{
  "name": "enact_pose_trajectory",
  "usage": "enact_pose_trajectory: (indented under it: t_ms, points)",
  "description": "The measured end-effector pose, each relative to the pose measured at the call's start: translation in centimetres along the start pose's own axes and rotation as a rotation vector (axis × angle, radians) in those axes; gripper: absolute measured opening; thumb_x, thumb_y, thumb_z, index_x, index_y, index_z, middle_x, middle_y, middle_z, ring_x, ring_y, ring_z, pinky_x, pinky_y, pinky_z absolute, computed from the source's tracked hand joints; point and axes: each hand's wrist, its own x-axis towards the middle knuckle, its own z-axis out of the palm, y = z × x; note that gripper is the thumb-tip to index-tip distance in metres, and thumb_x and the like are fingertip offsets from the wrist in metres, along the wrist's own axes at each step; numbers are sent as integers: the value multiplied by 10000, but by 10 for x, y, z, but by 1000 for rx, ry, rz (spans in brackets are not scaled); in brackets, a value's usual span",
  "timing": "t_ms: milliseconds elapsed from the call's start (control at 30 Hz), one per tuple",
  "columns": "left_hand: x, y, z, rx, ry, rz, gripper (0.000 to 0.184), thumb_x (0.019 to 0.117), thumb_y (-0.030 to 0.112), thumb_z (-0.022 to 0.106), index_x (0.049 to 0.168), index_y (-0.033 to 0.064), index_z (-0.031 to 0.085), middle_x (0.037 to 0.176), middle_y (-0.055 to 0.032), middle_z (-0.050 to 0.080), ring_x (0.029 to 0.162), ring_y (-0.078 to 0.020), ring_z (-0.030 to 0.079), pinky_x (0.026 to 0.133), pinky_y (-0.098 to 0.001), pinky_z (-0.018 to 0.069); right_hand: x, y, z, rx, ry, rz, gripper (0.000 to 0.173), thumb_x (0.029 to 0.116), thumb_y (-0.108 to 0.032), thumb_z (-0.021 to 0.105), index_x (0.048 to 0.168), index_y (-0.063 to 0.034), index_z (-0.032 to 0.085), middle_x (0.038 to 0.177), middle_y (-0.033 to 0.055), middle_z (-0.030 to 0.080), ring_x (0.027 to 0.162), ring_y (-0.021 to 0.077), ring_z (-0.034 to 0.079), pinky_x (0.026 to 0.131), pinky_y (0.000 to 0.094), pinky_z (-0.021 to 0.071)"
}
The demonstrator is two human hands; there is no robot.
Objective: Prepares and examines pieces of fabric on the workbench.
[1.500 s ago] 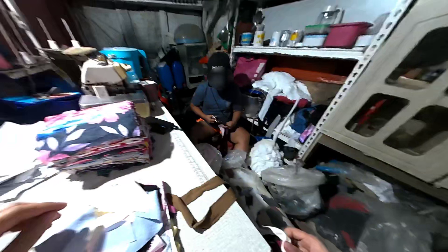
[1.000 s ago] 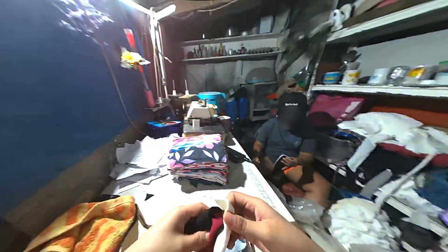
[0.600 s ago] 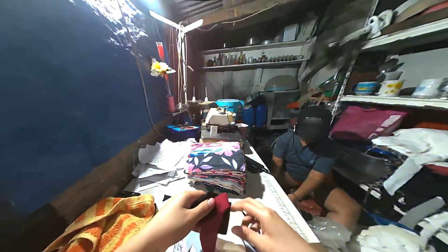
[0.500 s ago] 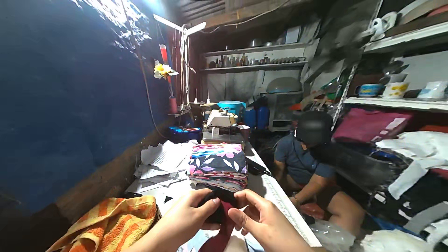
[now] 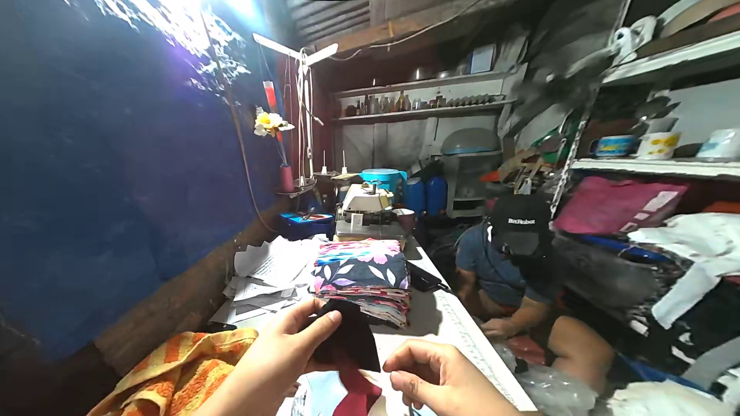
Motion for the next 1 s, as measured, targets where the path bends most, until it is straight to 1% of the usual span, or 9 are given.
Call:
enact_pose_trajectory:
  t_ms: [133,267,367,467,567,633,767,867,1000]
  points:
    - [-2,-1,5,-57,-24,-50,147,1064,51,448,1177,51,544,1016,-43,697,887,-132,729,760,-307,636,3,2,6,-87,-17,-48,338,965,-178,672,1242,14,645,1111,94,697,855,89,667,744,257,552]
    - [1,-6,14,-198,-29,-96,134,1074,48,414,1131,57,535,974,-54,697,855,-136,727,744,-304,633,6,3,19,-96,25,-57,294,931,-121,699,1173,41,666,983,104,707,788,109,652,722,282,539]
    - [7,-11,16,-220,-22,-127,136,1086,84,426,1144,53,546,999,-63,685,892,-149,714,783,-323,618,3,-3,22,19,211,-113,250,957,-31,589,1187,55,633,1009,56,689,804,36,653,730,221,562]
    - [9,-19,18,-264,-43,-189,138,1089,86,421,1151,56,541,1002,-70,687,911,-172,711,808,-362,610,-1,-11,24,178,244,-38,306,1046,-164,538,1272,40,562,1027,29,678,845,51,686,743,256,597]
    - [6,-23,19,-259,-105,-215,155,1077,36,398,1159,54,528,974,-57,688,873,-160,714,798,-355,615,0,-7,27,190,244,-11,292,988,-120,639,1233,28,584,989,30,690,826,50,681,743,244,586]
    - [4,-24,19,-171,-128,-201,151,1045,-13,446,1146,58,532,968,-37,683,848,-133,708,775,-326,613,1,-4,27,191,224,-9,246,965,-120,671,1172,0,615,985,7,700,841,26,684,764,216,584]
    - [1,-25,18,187,-139,4,200,932,-10,627,1120,32,575,981,-7,651,838,-61,669,751,-251,588,-1,-4,26,185,119,-39,523,928,-252,724,1325,38,544,1118,59,677,956,63,681,848,256,582]
    - [0,-19,16,319,-164,42,196,987,114,628,1166,43,591,971,-7,674,820,-65,686,718,-257,594,0,-1,28,132,177,-93,233,909,-51,703,1130,0,651,1001,9,710,884,14,687,810,215,587]
    - [-3,-20,-2,682,-243,46,314,1056,237,550,1179,-40,632,1003,-130,681,825,-180,694,734,-358,595,-1,-4,10,215,301,-31,131,926,-11,667,1052,-47,663,929,-35,717,841,30,702,782,236,608]
